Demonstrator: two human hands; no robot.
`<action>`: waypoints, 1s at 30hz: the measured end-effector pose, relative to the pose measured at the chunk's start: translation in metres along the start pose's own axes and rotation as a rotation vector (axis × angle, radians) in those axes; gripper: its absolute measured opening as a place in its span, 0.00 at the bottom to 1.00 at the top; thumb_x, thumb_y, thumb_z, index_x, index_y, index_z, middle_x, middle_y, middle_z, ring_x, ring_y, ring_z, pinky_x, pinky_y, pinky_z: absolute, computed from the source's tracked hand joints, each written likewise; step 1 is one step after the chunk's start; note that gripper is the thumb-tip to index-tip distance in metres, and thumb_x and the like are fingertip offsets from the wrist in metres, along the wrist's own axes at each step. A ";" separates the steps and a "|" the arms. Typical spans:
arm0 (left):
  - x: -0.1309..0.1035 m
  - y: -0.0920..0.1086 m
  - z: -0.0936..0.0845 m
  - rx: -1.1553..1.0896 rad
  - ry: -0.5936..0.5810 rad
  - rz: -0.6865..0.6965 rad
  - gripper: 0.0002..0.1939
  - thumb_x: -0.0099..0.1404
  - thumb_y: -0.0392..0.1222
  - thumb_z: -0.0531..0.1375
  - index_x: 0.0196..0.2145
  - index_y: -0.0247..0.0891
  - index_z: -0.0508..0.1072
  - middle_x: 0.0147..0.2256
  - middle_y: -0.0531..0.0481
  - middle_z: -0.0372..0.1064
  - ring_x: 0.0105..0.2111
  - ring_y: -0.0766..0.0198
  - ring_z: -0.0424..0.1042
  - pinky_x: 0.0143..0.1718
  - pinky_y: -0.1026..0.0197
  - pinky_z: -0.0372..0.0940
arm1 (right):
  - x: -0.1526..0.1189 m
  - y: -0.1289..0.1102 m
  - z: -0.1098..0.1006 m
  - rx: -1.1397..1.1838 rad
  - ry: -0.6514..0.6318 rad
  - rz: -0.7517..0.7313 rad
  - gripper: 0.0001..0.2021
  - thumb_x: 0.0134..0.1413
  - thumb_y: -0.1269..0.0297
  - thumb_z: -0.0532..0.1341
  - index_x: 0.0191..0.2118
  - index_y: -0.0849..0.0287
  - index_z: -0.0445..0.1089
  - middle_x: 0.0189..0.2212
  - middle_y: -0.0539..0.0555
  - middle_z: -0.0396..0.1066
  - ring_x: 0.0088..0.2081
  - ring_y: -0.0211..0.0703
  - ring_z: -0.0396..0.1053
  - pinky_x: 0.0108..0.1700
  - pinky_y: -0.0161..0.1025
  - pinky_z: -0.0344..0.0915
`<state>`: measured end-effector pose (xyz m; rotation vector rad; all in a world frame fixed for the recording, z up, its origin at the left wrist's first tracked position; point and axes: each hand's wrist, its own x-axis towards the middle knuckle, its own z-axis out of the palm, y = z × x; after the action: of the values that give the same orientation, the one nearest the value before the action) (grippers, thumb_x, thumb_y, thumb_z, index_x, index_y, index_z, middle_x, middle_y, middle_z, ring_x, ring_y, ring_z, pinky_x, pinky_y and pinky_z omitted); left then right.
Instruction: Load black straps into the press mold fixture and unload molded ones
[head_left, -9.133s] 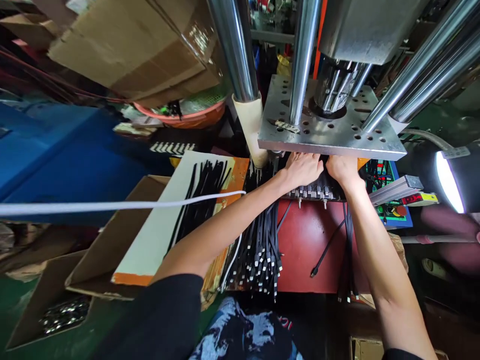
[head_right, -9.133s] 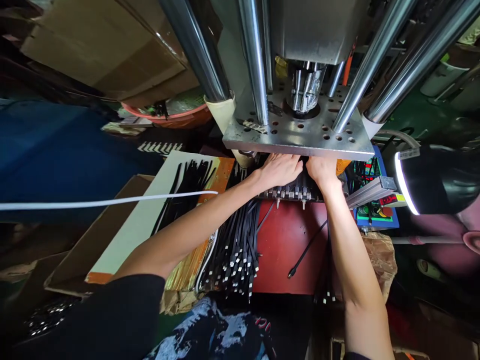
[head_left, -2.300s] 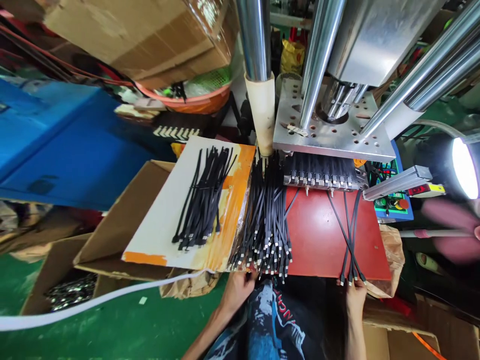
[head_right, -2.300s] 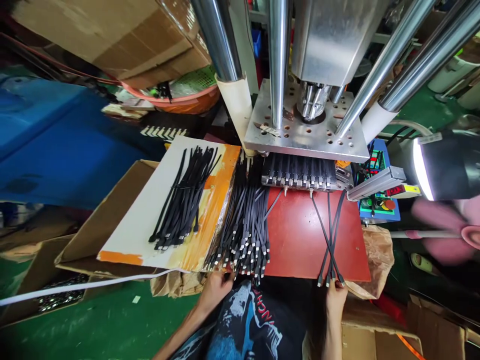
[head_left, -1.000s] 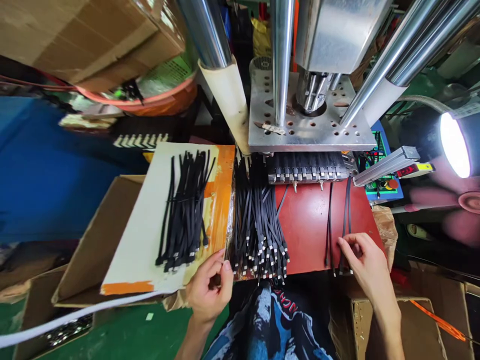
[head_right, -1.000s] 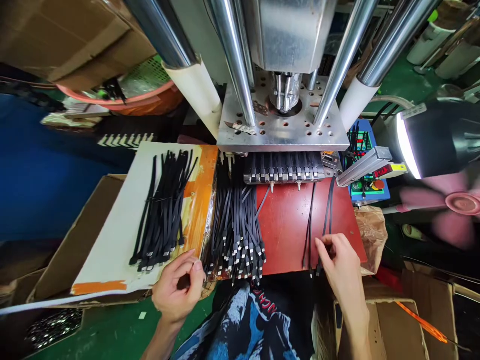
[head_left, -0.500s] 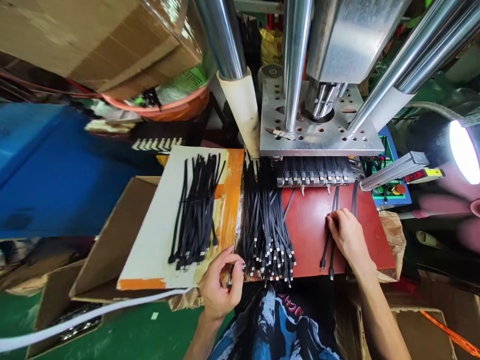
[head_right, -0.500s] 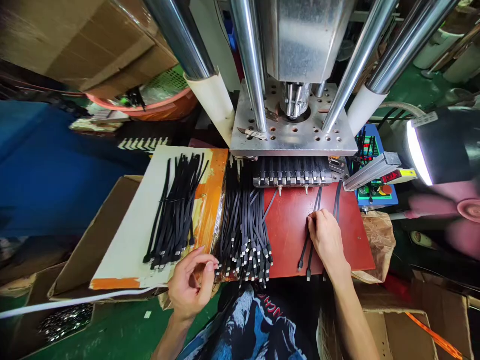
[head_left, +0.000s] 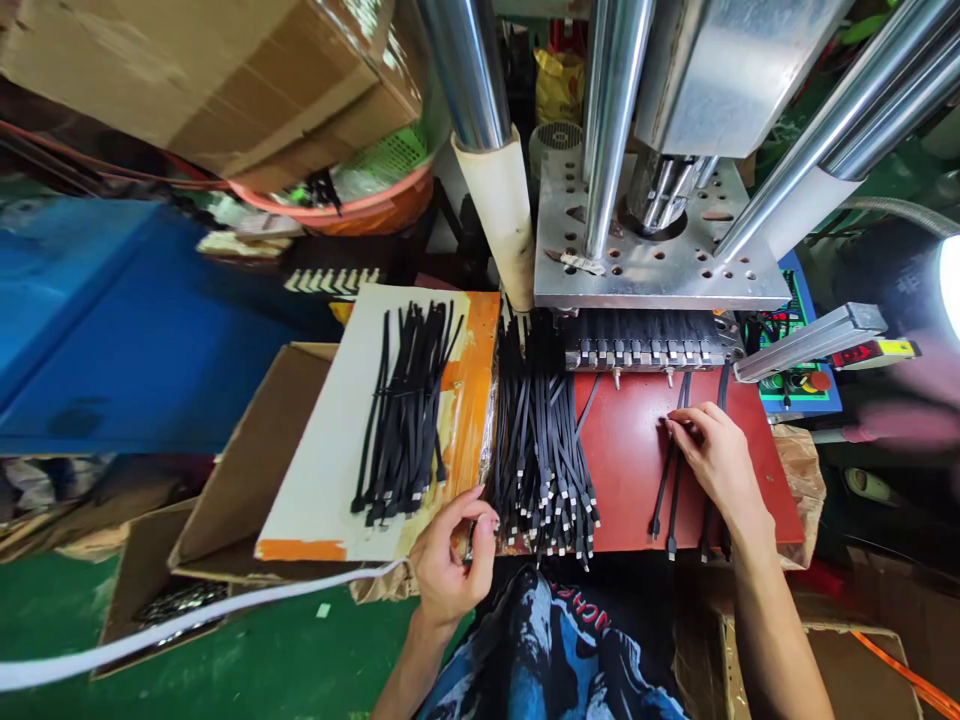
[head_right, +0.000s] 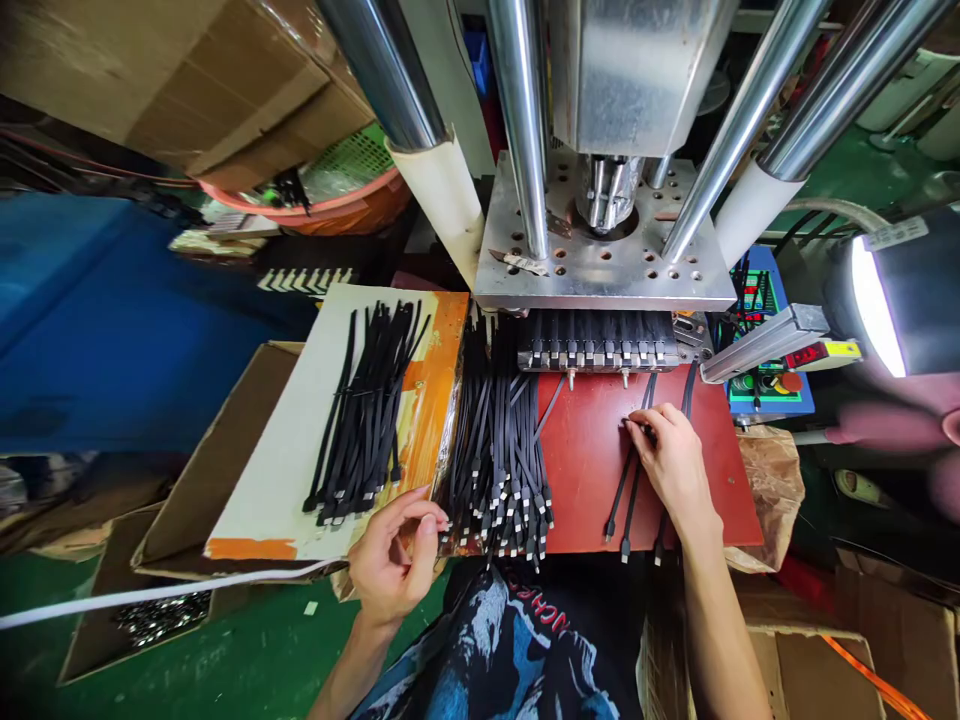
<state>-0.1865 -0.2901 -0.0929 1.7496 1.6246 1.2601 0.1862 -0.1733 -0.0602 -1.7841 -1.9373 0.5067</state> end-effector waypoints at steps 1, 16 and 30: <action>0.000 0.000 0.000 -0.004 0.000 -0.002 0.23 0.69 0.32 0.61 0.61 0.38 0.70 0.35 0.52 0.77 0.34 0.64 0.78 0.41 0.60 0.76 | 0.000 0.000 0.002 -0.002 -0.016 -0.008 0.13 0.71 0.53 0.60 0.43 0.56 0.77 0.39 0.55 0.75 0.41 0.48 0.73 0.44 0.43 0.67; 0.007 0.008 0.001 0.036 0.000 0.056 0.20 0.71 0.32 0.59 0.59 0.37 0.70 0.33 0.53 0.76 0.31 0.64 0.78 0.39 0.61 0.77 | 0.018 -0.002 0.005 -0.003 -0.124 -0.069 0.07 0.72 0.61 0.54 0.40 0.54 0.64 0.35 0.54 0.72 0.36 0.47 0.70 0.41 0.42 0.64; 0.017 0.022 0.000 0.062 0.004 0.128 0.18 0.70 0.30 0.57 0.57 0.37 0.70 0.31 0.54 0.74 0.31 0.66 0.77 0.41 0.62 0.75 | -0.011 0.037 -0.046 -0.048 0.256 0.264 0.19 0.62 0.46 0.58 0.46 0.54 0.75 0.43 0.58 0.79 0.41 0.54 0.77 0.47 0.48 0.69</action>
<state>-0.1760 -0.2790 -0.0698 1.9162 1.5920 1.2836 0.2437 -0.1828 -0.0434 -2.0382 -1.5642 0.2994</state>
